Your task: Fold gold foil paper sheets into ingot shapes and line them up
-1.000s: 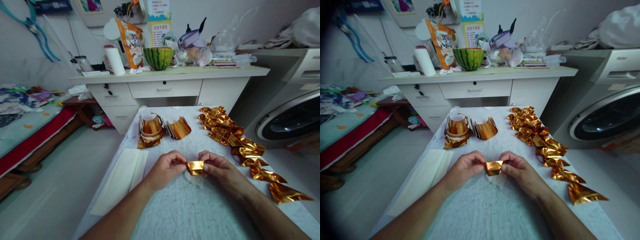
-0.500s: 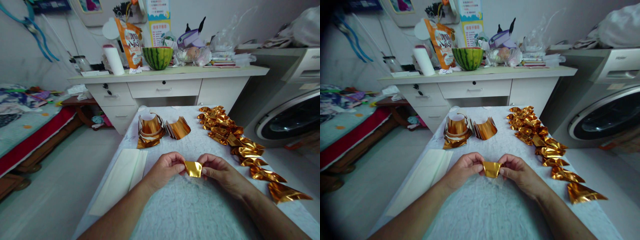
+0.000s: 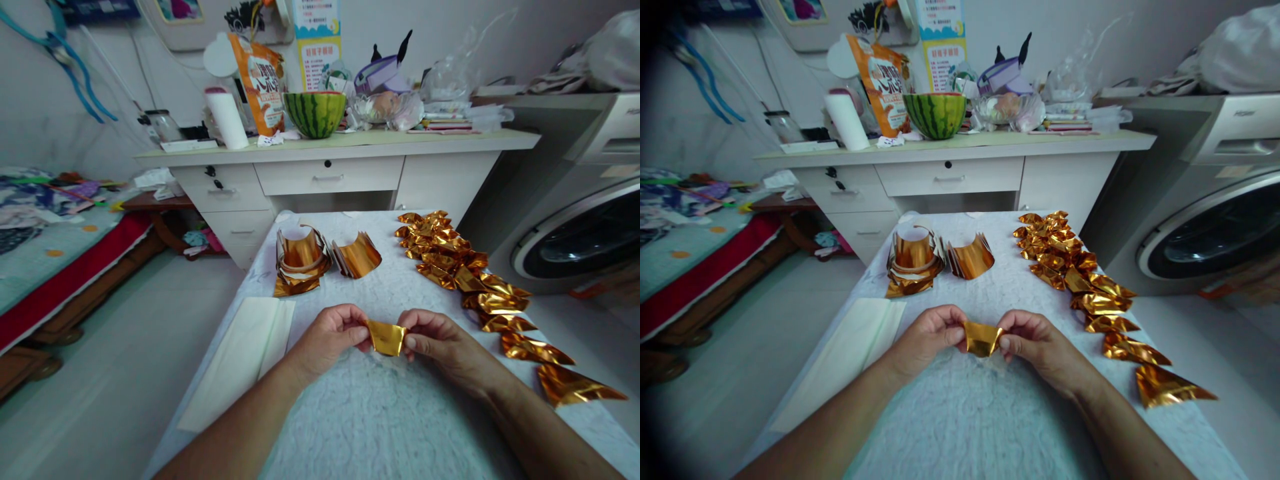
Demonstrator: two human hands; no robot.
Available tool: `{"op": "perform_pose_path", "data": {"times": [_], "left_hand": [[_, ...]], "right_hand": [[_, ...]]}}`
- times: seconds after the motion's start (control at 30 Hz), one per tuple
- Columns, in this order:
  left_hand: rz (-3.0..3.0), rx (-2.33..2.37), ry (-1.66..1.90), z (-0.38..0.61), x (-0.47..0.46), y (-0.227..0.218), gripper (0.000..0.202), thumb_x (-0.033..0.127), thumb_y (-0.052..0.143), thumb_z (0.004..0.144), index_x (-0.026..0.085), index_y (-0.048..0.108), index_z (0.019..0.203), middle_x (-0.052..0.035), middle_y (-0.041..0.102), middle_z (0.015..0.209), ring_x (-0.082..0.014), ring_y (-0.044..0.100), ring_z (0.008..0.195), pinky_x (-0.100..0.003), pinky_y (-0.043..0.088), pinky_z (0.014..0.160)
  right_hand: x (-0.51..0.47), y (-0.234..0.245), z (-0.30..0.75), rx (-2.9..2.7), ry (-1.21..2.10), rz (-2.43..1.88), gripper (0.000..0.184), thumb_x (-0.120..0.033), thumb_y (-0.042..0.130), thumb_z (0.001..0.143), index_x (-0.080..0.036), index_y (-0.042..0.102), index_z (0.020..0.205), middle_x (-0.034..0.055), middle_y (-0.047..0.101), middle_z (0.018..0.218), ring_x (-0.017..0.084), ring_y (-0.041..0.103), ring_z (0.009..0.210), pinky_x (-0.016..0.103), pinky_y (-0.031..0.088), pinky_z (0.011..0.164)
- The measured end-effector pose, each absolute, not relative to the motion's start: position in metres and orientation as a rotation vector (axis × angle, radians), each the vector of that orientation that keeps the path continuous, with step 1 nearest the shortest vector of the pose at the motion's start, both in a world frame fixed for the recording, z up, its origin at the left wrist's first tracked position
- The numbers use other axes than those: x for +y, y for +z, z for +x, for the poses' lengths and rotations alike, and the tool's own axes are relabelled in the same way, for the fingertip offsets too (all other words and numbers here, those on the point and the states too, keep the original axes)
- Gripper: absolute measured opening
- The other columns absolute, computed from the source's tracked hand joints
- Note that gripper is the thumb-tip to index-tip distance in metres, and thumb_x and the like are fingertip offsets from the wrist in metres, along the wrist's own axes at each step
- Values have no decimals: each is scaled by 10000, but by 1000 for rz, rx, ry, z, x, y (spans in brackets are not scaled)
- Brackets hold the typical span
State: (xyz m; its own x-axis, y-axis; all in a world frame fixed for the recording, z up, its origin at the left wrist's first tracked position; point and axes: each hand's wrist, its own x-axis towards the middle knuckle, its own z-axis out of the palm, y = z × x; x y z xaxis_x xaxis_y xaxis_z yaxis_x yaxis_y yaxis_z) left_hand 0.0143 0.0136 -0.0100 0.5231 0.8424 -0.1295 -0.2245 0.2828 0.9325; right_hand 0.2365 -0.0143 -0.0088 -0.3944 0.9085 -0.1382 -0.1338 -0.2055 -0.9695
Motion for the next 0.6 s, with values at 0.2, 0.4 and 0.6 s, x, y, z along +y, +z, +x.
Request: {"op": "perform_pose_path", "data": {"times": [0.2, 0.4, 0.6], "left_hand": [[1054, 705, 752, 14, 13, -13, 336, 349, 812, 664, 116, 605, 789, -20, 648, 669, -119, 591, 604, -238, 436, 616], [1075, 785, 838, 16, 13, -13, 338, 355, 807, 655, 124, 609, 803, -3, 638, 651, -106, 574, 573, -230, 435, 588], [1097, 730, 689, 16, 9, -11, 267, 296, 794, 649, 128, 609, 744, 4, 622, 618, -99, 561, 542, -220, 427, 558]], "right_hand": [[-15, -8, 236, -1250, 1726, -968, 242, -364, 759, 782, -173, 617, 828, -19, 613, 691, 100, 523, 623, 232, 412, 605], [-13, -7, 236, -1260, 1727, -1007, 287, -396, 785, 743, -172, 608, 775, -20, 610, 661, 100, 513, 596, 233, 408, 584], [-12, -9, 238, -1236, 1719, -995, 268, -379, 784, 747, -167, 623, 785, -26, 609, 665, 92, 506, 588, 220, 393, 565]]}}
